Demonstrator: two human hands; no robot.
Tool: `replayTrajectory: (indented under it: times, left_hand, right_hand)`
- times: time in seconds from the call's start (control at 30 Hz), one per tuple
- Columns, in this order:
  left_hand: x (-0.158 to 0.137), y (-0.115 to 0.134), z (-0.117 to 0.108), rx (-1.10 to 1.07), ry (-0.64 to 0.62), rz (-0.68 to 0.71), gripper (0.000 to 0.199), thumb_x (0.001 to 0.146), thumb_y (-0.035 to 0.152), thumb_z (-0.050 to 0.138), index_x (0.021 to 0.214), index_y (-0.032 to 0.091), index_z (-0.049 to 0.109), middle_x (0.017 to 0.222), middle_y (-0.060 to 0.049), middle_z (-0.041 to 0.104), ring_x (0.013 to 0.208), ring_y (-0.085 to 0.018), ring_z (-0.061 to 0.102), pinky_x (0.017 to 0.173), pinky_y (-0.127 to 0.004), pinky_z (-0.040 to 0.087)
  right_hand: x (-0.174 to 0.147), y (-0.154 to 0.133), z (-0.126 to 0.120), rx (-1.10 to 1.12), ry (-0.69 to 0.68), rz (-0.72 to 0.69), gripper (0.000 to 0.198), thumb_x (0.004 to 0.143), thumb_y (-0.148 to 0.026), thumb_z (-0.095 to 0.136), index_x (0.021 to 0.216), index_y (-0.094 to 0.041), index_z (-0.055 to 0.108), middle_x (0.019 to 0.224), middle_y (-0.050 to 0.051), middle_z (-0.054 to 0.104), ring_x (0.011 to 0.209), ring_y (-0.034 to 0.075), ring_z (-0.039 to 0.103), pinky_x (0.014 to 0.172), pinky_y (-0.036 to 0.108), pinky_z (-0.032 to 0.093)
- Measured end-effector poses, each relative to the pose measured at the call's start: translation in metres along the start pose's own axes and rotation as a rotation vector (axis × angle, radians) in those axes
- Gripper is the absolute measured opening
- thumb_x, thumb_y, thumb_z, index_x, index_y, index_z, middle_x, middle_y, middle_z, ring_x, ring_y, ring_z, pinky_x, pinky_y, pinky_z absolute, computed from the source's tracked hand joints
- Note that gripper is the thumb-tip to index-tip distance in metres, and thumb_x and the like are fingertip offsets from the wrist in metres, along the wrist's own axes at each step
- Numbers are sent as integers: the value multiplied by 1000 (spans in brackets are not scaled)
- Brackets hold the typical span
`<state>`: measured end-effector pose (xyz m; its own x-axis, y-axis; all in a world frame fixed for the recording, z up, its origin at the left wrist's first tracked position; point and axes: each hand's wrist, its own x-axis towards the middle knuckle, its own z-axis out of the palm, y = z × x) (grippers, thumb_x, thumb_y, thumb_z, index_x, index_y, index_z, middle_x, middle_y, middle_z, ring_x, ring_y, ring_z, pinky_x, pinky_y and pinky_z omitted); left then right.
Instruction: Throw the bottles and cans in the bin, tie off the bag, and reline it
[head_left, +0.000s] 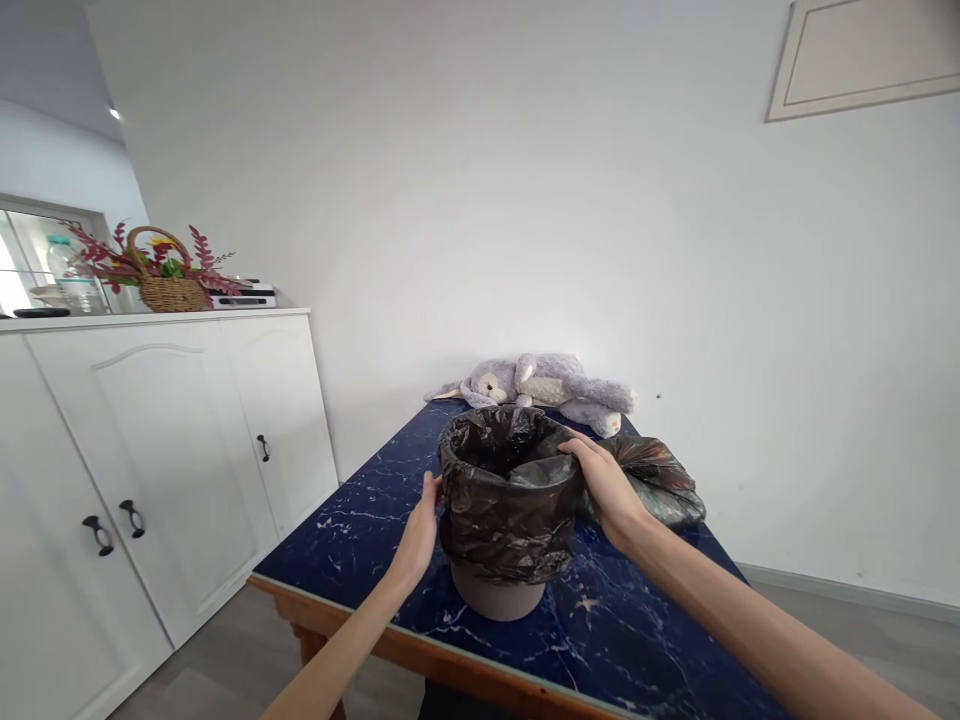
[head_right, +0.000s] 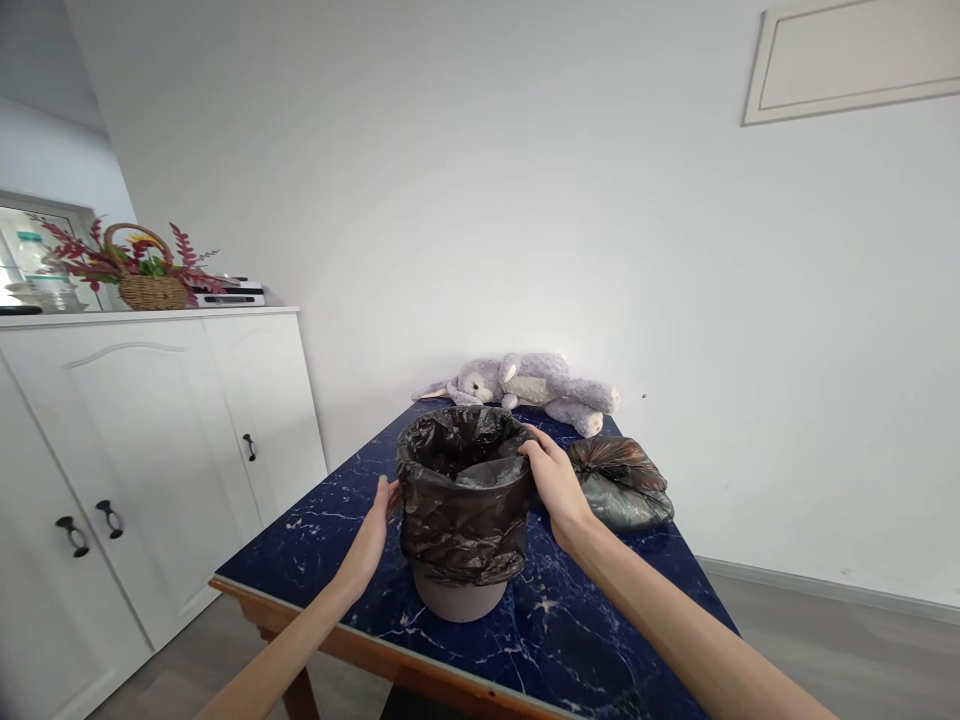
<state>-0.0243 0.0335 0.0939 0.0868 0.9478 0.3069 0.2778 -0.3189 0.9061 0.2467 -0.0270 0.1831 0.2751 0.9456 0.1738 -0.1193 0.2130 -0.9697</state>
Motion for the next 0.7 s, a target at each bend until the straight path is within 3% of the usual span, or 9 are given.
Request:
replayTrajectory:
  times: [0.13,0.27,0.43,0.7]
  left_hand:
    - [0,-34,-18,-45,61,-70,78,103,76,24,134,19,68,148,-15,65,143,-32,57,123,-48,41]
    - [-2,-63,-34,146,76,-75,67,100,74,36,120,21,73,137,-14,72,137,-33,61,121,-49,41]
    - [-5,-61,-35,162,45,-51,59,100,65,38,108,23,78,130,-10,76,133,-32,64,121,-47,41]
    - [-12,-53,-36,203,69,-51,54,100,61,39,104,25,79,125,-7,78,129,-33,66,117,-47,43]
  right_hand:
    - [4,-8,-6,-51,62,-33,67,76,-32,60,143,-31,64,142,-1,69,132,29,61,106,39,51]
    - [1,-14,-9,-84,32,-115,70,77,-28,57,147,-31,60,158,0,57,144,29,51,114,44,48]
    - [-6,-22,-24,-76,61,-212,60,71,-23,58,130,-30,69,152,1,62,138,31,55,107,47,54]
    - [-28,-36,-75,-86,214,-155,53,68,-23,62,120,-30,71,140,4,70,126,30,66,89,40,60]
